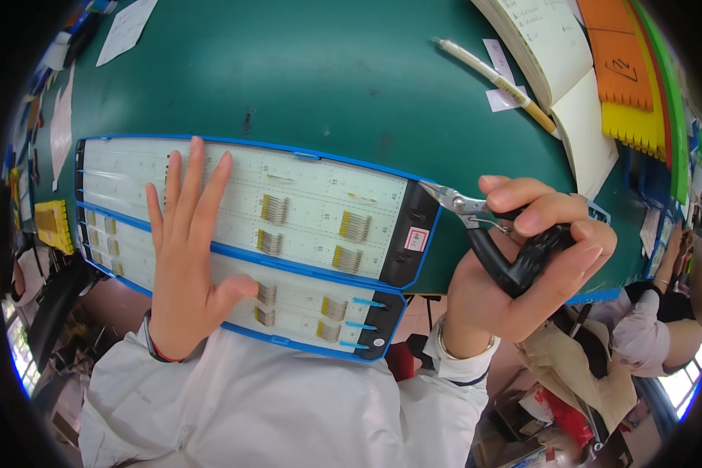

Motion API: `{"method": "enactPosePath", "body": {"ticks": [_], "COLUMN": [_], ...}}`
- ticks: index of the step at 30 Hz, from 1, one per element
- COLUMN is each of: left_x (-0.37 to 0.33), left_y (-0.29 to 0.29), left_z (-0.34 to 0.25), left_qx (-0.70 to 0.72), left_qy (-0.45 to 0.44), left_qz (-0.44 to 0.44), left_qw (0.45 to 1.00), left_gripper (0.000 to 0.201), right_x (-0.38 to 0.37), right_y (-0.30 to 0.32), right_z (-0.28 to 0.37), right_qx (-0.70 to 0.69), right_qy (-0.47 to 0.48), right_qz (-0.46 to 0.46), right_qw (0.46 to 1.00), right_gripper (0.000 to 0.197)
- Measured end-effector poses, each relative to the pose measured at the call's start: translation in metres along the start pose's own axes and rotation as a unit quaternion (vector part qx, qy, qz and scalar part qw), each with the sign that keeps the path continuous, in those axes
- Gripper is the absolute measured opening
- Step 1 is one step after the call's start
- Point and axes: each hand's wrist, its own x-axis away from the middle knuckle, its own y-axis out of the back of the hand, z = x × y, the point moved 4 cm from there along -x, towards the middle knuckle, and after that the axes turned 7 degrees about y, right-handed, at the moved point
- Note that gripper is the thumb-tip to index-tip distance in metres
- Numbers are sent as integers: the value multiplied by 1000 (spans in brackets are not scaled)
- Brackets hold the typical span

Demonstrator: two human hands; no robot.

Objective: Use pliers to cut components on circuit board strips.

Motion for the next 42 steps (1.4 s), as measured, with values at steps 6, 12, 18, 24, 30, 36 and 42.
{"method": "enactPosePath", "body": {"ticks": [6,12,18,24,30,36,42], "left_x": [-1,1,1,-8,-8,-9,-9], "left_y": [-3,-4,1,-13,-15,-15,-15], "left_z": [-3,-8,-23,-46,-50,-51,-52], "left_qx": [3,-25,38,58,11,-9,-10], "left_qy": [-23,-41,-53,-42,-34,-26,-28], "left_qz": [5,15,41,22,29,36,35], "left_qw": [1000,999,997,997,999,999,999], "left_gripper": [99,95,89,84,87,86,85], "right_x": [-6,-2,5,7,4,5,5], "right_y": [-10,-18,-24,-30,-32,-33,-32], "right_z": [-2,-8,-6,-9,-6,-5,-6], "right_qx": [71,-7,-13,-24,-3,5,0], "right_qy": [-16,-47,-93,-96,-112,-101,-106], "right_qz": [-51,4,14,39,51,41,39], "right_qw": [996,999,996,994,992,994,994], "right_gripper": [27,24,26,22,19,18,18]}}
